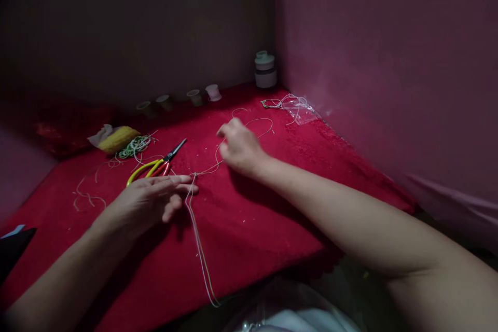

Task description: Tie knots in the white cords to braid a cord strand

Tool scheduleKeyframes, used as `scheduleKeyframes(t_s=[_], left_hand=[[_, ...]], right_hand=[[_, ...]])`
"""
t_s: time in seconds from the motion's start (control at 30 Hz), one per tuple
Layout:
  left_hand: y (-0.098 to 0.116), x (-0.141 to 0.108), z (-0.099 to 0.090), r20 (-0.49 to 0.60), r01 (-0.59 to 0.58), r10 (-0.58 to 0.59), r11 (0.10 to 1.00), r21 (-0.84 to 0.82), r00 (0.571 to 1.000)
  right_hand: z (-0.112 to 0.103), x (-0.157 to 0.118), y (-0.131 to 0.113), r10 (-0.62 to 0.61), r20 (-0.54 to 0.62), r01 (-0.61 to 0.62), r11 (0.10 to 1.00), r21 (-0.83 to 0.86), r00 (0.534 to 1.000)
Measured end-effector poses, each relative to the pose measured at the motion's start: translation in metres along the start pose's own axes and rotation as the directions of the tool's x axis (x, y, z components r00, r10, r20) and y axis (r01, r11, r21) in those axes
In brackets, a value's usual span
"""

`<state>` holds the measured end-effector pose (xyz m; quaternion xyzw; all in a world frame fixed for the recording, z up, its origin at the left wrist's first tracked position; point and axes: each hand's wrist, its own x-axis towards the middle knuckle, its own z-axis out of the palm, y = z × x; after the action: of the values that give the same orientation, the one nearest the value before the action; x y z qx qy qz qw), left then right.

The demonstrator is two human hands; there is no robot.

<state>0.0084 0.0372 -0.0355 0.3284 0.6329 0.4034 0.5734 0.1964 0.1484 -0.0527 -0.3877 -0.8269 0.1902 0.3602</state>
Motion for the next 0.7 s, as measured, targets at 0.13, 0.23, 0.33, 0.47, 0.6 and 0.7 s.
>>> scheduleKeyframes(t_s=[0.13, 0.23, 0.33, 0.47, 0.6, 0.7], left_hand=[[-0.003, 0.002, 0.01, 0.089, 0.075, -0.063, 0.988, -0.138, 0.994], [-0.006, 0.005, 0.013, 0.113, 0.084, -0.065, 0.982, -0.169, 0.991], [-0.008, 0.01, 0.014, 0.131, 0.078, -0.057, 0.984, -0.159, 0.99], [-0.01, 0.013, 0.014, 0.152, 0.059, -0.043, 0.993, -0.106, 0.987], [-0.014, 0.013, 0.014, 0.172, 0.042, -0.03, 0.997, -0.065, 0.985], [-0.013, 0.011, 0.016, 0.184, 0.053, -0.041, 0.997, -0.059, 0.982]], right_hand=[[0.032, -0.015, -0.027, -0.118, 0.294, 0.158, 0.981, -0.116, 0.948], [0.04, -0.016, -0.033, -0.098, 0.352, 0.186, 0.956, -0.226, 0.931], [0.039, -0.015, -0.032, -0.079, 0.351, 0.173, 0.954, -0.245, 0.933], [0.038, -0.018, -0.033, -0.079, 0.336, 0.158, 0.964, -0.216, 0.939], [0.037, -0.02, -0.037, -0.086, 0.331, 0.155, 0.97, -0.186, 0.94], [0.035, -0.017, -0.04, -0.053, 0.347, 0.106, 0.985, -0.137, 0.937]])
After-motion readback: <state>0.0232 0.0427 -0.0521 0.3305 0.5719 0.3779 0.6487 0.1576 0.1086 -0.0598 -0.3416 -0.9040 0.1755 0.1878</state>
